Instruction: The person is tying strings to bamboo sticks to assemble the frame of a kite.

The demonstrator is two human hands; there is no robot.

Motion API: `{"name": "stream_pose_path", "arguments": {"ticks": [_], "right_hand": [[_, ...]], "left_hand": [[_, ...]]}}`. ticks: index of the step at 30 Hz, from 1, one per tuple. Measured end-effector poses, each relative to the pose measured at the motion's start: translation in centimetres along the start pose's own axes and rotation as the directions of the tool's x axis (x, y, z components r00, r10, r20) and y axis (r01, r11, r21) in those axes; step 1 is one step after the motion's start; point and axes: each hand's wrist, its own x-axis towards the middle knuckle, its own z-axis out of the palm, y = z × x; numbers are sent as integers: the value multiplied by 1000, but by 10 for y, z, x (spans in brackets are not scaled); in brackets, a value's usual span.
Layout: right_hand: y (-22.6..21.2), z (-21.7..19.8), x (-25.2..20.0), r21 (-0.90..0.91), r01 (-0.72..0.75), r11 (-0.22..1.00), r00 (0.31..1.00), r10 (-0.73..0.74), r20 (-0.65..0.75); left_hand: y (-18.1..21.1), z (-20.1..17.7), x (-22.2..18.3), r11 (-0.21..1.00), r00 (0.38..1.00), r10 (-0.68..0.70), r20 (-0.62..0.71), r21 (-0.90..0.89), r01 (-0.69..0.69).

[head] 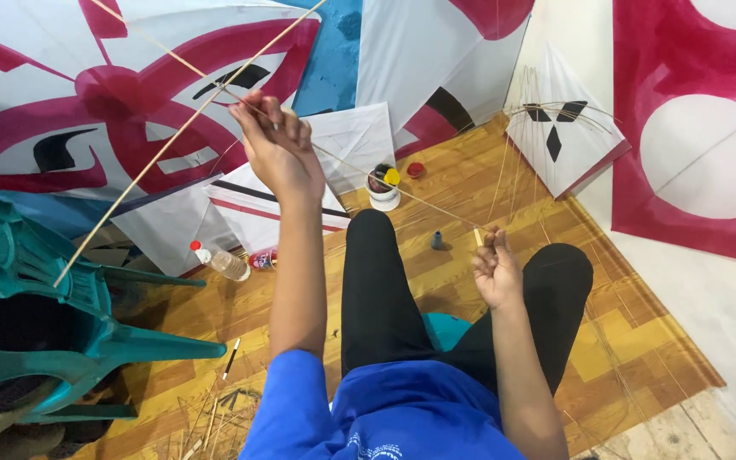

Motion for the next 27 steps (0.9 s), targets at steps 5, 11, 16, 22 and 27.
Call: {"name": "stream_pose_path", "arguments": {"ticks": [5, 11, 16, 22, 27], "right_hand": [[8, -11, 9, 41, -155, 987, 984, 150, 99], [13, 14, -9, -168, -63, 984, 997, 68, 21], [11, 24, -16, -187, -32, 982, 998, 43, 55], [18, 30, -23, -353, 80, 932, 992, -39, 123], [12, 68, -47, -655, 65, 753, 997, -25, 70]], "left_hand": [[26, 29, 12, 979, 979, 32, 201, -205, 10], [33, 50, 8, 981, 916, 178, 359, -142, -135], [38, 57, 12, 954, 833, 286, 474, -221, -202], [24, 26, 28, 945, 844, 304, 442, -249, -210], [8, -3, 49, 939, 912, 263, 315, -299, -168]]}}
